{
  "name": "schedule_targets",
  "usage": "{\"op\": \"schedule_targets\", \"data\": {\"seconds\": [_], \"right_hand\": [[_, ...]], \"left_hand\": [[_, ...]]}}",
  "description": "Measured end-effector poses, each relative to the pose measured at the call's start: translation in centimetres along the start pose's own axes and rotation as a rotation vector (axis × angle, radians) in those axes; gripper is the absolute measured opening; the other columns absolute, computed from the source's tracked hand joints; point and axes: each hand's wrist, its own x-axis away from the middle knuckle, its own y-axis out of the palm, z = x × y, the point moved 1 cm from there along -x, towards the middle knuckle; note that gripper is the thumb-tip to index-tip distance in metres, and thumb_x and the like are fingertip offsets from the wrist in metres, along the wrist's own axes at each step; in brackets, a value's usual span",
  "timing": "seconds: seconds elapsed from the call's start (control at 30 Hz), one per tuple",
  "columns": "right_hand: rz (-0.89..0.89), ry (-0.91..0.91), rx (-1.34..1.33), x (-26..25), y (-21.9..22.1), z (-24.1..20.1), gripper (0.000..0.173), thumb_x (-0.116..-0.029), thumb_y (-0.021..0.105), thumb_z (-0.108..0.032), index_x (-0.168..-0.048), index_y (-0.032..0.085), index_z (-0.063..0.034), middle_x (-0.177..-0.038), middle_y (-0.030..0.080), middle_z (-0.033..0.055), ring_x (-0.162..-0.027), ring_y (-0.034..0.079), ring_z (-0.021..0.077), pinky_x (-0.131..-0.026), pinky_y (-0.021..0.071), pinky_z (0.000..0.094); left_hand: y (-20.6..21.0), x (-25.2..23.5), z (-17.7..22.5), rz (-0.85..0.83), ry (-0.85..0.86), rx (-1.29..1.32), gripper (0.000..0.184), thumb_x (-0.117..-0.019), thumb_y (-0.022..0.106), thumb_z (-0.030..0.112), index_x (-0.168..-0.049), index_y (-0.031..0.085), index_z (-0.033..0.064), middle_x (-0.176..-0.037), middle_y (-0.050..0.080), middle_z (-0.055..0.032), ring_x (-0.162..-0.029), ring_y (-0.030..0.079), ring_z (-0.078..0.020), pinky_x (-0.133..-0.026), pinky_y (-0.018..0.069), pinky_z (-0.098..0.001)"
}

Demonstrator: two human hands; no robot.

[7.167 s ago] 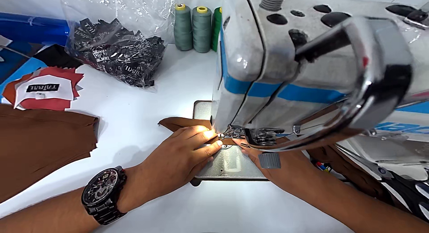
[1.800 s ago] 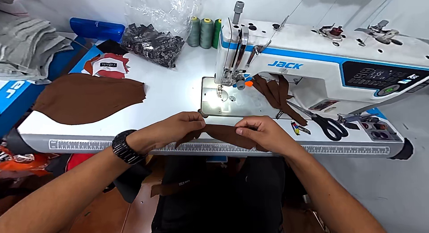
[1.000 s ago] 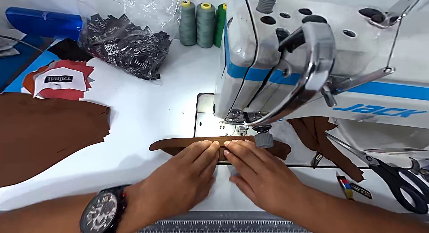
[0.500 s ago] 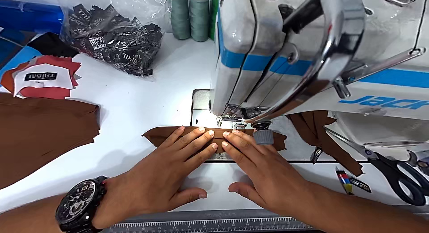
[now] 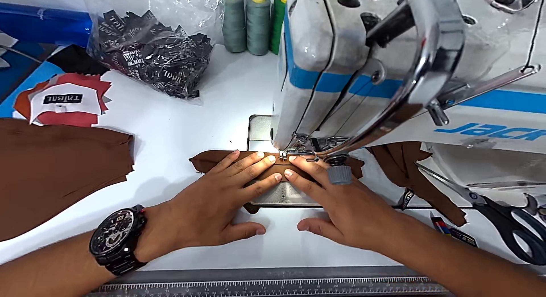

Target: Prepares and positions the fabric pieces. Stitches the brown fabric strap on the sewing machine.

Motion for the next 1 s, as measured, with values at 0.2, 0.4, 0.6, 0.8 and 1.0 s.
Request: {"op": "schedule_targets", "data": {"seconds": [0.2, 0.4, 0.6, 0.8, 1.0], "right_hand": [[0.003, 0.009, 0.031, -0.8, -0.2, 0.9, 0.083, -0.0958, 0.031, -0.078, -0.154, 0.05, -0.0209, -0.151, 0.054, 0.0073, -0.144, 0.047, 0.026, -0.118, 0.0346, 0.0552], [0.004, 0.01, 0.054, -0.9, -0.1, 1.0, 0.084, -0.0949, 0.03, -0.079, -0.153, 0.05, -0.022, -0.15, 0.056, 0.0079, -0.143, 0.047, 0.0266, -0.119, 0.0337, 0.055], [0.028, 0.008, 0.083, -1.2, -0.7, 0.1, 0.074, -0.0969, 0.04, -0.072, -0.149, 0.056, -0.0215, -0.153, 0.052, 0.0094, -0.148, 0.041, 0.0298, -0.121, 0.0272, 0.0621], [0.171, 0.091, -0.103, 8.4, -4.2, -7.5, 0.023, -0.1065, 0.055, -0.029, -0.109, 0.074, -0.0161, -0.107, 0.074, 0.0004, -0.101, 0.069, 0.0154, -0.085, 0.0569, 0.0338], [0.488, 0.628, 0.177, 15.3, -4.3, -1.0, 0.025, -0.099, 0.065, -0.026, -0.114, 0.078, -0.0112, -0.102, 0.067, 0.0089, -0.094, 0.063, 0.0252, -0.08, 0.0535, 0.0414]], "left_hand": [[-0.4, -0.8, -1.1, 0.004, -0.006, 0.005, 0.077, -0.0945, 0.043, 0.071, -0.157, 0.044, 0.026, -0.166, 0.036, -0.0006, -0.155, 0.028, -0.021, -0.124, 0.0249, -0.0563], [-0.3, -0.9, -1.3, 0.02, -0.005, 0.01, 0.078, -0.0933, 0.044, 0.072, -0.157, 0.044, 0.0276, -0.165, 0.037, 0.0006, -0.155, 0.028, -0.02, -0.125, 0.0241, -0.0557], [-0.4, -0.8, -1.3, 0.038, 0.014, 0.028, 0.077, -0.0958, 0.04, 0.07, -0.154, 0.049, 0.0207, -0.164, 0.039, -0.003, -0.154, 0.029, -0.0221, -0.125, 0.0228, -0.0549], [-0.4, -0.8, -1.2, 0.12, 0.098, -0.024, 0.075, -0.1001, 0.027, 0.069, -0.154, 0.048, 0.0211, -0.162, 0.041, -0.0083, -0.153, 0.032, -0.0311, -0.123, 0.0201, -0.0631], [-2.7, 0.0, 1.1, 0.253, 0.179, -0.043, 0.057, -0.1045, 0.041, 0.052, -0.12, 0.072, 0.0065, -0.14, 0.061, -0.0159, -0.142, 0.046, -0.0382, -0.118, 0.0321, -0.0599]]}}
